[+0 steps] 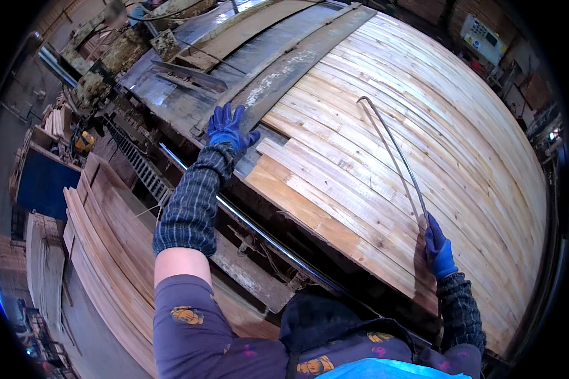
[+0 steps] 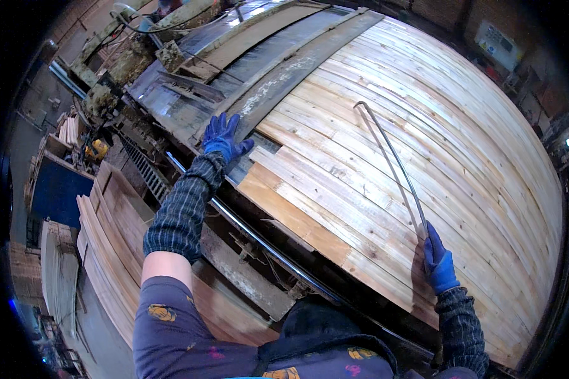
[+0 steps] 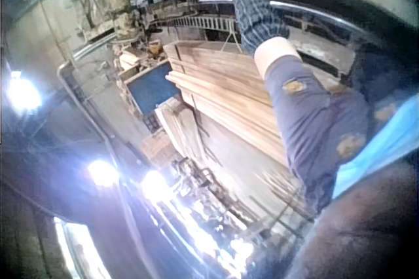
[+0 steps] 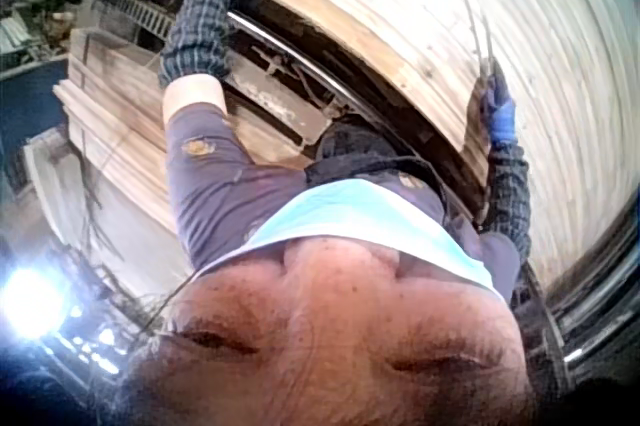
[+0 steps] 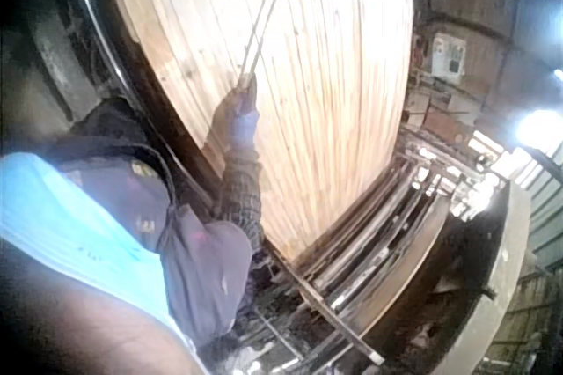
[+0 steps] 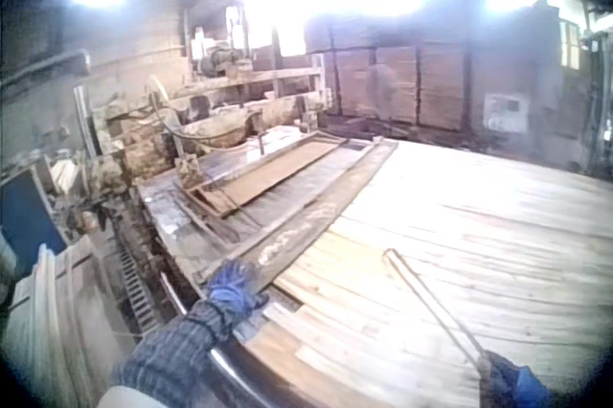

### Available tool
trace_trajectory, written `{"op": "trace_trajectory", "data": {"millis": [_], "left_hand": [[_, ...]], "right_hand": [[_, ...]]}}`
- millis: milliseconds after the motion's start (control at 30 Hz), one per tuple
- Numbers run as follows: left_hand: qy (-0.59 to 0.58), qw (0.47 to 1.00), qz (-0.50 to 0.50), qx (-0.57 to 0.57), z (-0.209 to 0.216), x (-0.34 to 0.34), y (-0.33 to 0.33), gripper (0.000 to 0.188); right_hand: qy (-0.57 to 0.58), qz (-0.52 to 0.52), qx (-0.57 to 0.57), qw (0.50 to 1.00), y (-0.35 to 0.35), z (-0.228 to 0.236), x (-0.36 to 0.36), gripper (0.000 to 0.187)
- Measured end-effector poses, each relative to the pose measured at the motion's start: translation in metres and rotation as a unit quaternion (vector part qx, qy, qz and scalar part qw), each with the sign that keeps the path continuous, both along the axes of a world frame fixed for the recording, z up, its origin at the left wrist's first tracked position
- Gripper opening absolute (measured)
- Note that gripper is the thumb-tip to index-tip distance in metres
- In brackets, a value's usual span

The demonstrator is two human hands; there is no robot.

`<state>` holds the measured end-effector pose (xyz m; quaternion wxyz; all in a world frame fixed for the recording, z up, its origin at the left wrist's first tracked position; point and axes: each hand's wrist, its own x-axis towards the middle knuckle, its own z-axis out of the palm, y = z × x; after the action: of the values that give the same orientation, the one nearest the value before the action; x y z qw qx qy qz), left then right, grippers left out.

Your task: The person handles a large wooden board and thin wooden strips in a workshop. They lift and move the board, then repeatedly pick up and place thin strips onto a machine surface.

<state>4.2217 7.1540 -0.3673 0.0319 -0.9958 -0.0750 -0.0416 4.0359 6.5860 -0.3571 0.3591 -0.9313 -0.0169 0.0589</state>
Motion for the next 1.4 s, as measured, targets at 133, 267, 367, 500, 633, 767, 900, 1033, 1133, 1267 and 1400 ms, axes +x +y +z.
{"op": "trace_trajectory", "data": {"millis": [133, 267, 367, 500, 633, 767, 900, 1033, 1133, 1267, 1400], "left_hand": [[0.065, 0.992, -0.036, 0.101, -0.015, 0.022, 0.001, 0.076], [0.039, 0.996, -0.065, 0.054, -0.011, 0.043, 0.022, 0.065], [-0.018, 0.990, -0.136, -0.014, 0.022, 0.055, 0.062, 0.035], [-0.054, 0.992, -0.071, -0.086, 0.056, 0.067, 0.091, 0.035], [-0.029, 0.997, -0.032, -0.056, 0.062, 0.062, 0.086, 0.042], [-0.056, 0.997, -0.036, -0.034, 0.063, 0.054, 0.082, 0.043], [-0.043, 0.995, -0.046, -0.073, 0.065, 0.053, 0.087, 0.043], [-0.066, 0.992, -0.061, -0.088, 0.063, 0.058, 0.098, 0.043], [-0.065, 0.992, -0.047, -0.096, 0.065, 0.061, 0.107, 0.044], [-0.066, 0.994, -0.032, -0.080, 0.064, 0.066, 0.113, 0.047], [-0.061, 0.994, -0.049, -0.079, 0.057, 0.069, 0.119, 0.049]], "right_hand": [[-0.053, 0.027, -0.001, 0.998, 0.000, -0.007, -0.003, 0.048], [-0.018, -0.005, -0.033, 0.999, 0.001, -0.008, -0.004, 0.046], [-0.045, -0.001, -0.031, 0.999, 0.003, -0.008, -0.006, 0.047], [-0.009, -0.023, -0.029, 0.999, 0.015, 0.003, -0.006, 0.047], [0.048, 0.020, 0.105, 0.993, 0.047, 0.027, 0.007, 0.049], [0.071, 0.106, 0.065, 0.990, 0.083, 0.046, 0.036, 0.051], [-0.010, 0.216, 0.002, 0.976, 0.111, 0.048, 0.073, 0.053], [-0.097, 0.243, -0.092, 0.961, 0.131, 0.042, 0.106, 0.059], [-0.129, 0.245, -0.168, 0.946, 0.141, 0.046, 0.126, 0.030], [-0.217, 0.283, -0.223, 0.907, 0.156, 0.054, 0.148, 0.019], [-0.239, 0.333, -0.249, 0.877, 0.174, 0.057, 0.165, 0.049]]}}
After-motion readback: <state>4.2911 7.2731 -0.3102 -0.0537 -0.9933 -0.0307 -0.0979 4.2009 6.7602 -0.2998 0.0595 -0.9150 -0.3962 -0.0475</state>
